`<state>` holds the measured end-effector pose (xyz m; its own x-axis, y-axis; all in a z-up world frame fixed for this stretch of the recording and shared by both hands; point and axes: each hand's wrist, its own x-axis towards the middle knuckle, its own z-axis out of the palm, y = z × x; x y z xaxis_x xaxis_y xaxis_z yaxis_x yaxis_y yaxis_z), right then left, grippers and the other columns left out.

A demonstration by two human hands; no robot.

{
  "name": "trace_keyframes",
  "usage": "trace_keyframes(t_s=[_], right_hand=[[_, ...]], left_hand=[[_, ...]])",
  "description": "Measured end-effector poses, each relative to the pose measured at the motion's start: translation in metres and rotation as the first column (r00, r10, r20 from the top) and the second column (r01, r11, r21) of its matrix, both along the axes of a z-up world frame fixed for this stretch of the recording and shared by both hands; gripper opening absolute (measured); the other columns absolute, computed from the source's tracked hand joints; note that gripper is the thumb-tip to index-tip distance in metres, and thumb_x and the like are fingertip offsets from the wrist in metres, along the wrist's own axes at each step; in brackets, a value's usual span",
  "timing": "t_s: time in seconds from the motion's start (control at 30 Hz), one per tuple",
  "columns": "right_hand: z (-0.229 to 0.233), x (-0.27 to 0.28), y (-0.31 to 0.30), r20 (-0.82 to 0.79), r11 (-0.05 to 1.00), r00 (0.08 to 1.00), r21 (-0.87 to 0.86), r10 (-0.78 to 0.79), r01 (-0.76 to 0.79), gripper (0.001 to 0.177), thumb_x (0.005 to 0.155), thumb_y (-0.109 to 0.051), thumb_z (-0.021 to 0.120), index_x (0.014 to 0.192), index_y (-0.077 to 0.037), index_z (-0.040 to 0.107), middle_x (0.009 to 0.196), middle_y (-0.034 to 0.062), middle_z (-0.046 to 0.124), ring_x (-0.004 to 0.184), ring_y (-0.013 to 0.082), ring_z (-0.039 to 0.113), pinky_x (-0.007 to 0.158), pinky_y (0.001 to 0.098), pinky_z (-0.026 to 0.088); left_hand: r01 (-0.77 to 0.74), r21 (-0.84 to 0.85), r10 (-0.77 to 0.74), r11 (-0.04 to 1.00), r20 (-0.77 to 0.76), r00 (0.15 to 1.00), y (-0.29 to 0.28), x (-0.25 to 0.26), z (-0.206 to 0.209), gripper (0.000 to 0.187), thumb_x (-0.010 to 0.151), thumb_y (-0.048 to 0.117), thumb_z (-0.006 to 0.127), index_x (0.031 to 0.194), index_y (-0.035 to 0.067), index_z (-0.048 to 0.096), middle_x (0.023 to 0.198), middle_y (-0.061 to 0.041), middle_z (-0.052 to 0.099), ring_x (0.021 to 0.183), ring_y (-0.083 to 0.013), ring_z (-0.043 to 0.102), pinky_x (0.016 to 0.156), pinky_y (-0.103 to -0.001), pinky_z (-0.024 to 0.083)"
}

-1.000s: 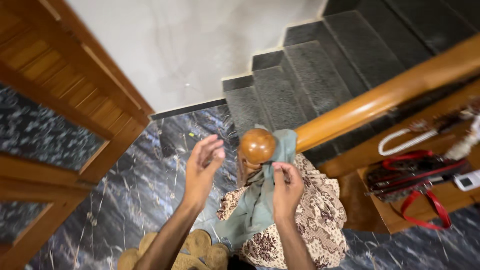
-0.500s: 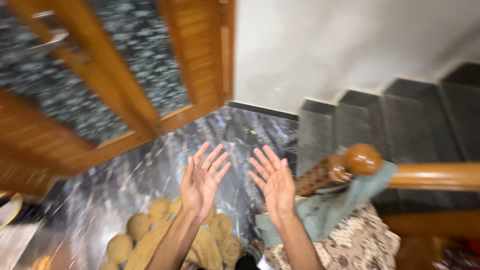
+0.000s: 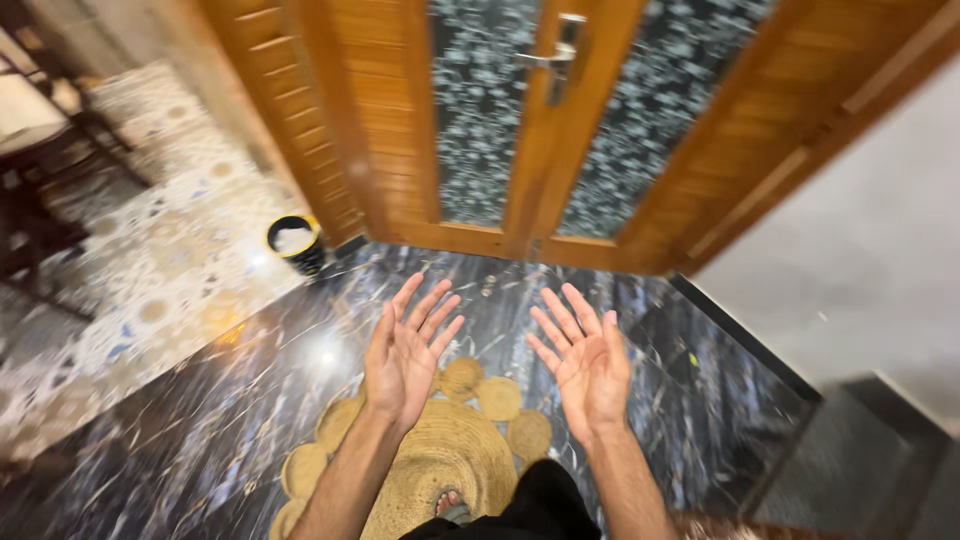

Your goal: The person wipes a dining chair and several small side tables with a cloth, then picks up pieces of paper from the floor and places them in a bin.

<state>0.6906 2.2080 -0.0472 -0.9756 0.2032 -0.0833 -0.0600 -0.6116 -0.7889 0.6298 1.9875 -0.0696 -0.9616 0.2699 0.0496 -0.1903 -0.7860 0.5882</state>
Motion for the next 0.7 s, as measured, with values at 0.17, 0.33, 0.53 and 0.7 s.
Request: trace_keyframes(t_s=[0.17,0.33,0.53,0.7], right_hand=[[0.004,-0.062,-0.070,-0.053,0.963,0.968,-0.105,0.244,-0.249,0.079,0.099,-0.058,0.037,0.156,-0.003,0.034,0.161,0.0242,0.040,0.146,0.0386,0.043,0.114,0.0543,0.037],[0.007,-0.128,-0.141,-0.045,0.901,0.906,-0.095,0.420,-0.423,0.080,0.099,-0.058,0.039,0.157,-0.003,0.034,0.161,0.0238,0.040,0.147,0.0380,0.042,0.115,0.0541,0.037],[0.007,-0.227,-0.222,-0.046,0.807,0.815,-0.113,0.578,-0.579,0.080,0.099,-0.058,0.038,0.157,-0.004,0.032,0.161,0.0235,0.040,0.146,0.0375,0.043,0.115,0.0522,0.037],[0.017,-0.318,-0.292,-0.055,0.742,0.745,-0.069,0.665,-0.667,0.081,0.098,-0.058,0.038,0.158,-0.004,0.033,0.161,0.0236,0.042,0.145,0.0364,0.043,0.115,0.0514,0.038]], left_hand=[[-0.199,0.049,0.198,0.979,0.038,0.980,-0.061,-0.013,-0.001,0.071,0.102,0.050,0.041,0.154,0.003,0.034,0.154,-0.028,0.044,0.141,-0.0386,0.046,0.118,-0.055,0.036],[-0.352,0.128,0.352,0.927,0.024,0.936,-0.112,-0.044,0.000,0.074,0.099,0.051,0.045,0.154,0.002,0.033,0.154,-0.029,0.043,0.142,-0.0399,0.045,0.119,-0.056,0.035],[-0.501,0.119,0.503,0.857,0.021,0.864,-0.183,-0.110,0.000,0.071,0.101,0.048,0.043,0.154,0.003,0.033,0.154,-0.029,0.043,0.142,-0.0394,0.045,0.118,-0.055,0.036],[-0.608,0.105,0.613,0.787,-0.013,0.790,-0.239,-0.168,0.007,0.070,0.101,0.046,0.043,0.154,0.002,0.033,0.153,-0.030,0.044,0.141,-0.0399,0.046,0.117,-0.055,0.036]])
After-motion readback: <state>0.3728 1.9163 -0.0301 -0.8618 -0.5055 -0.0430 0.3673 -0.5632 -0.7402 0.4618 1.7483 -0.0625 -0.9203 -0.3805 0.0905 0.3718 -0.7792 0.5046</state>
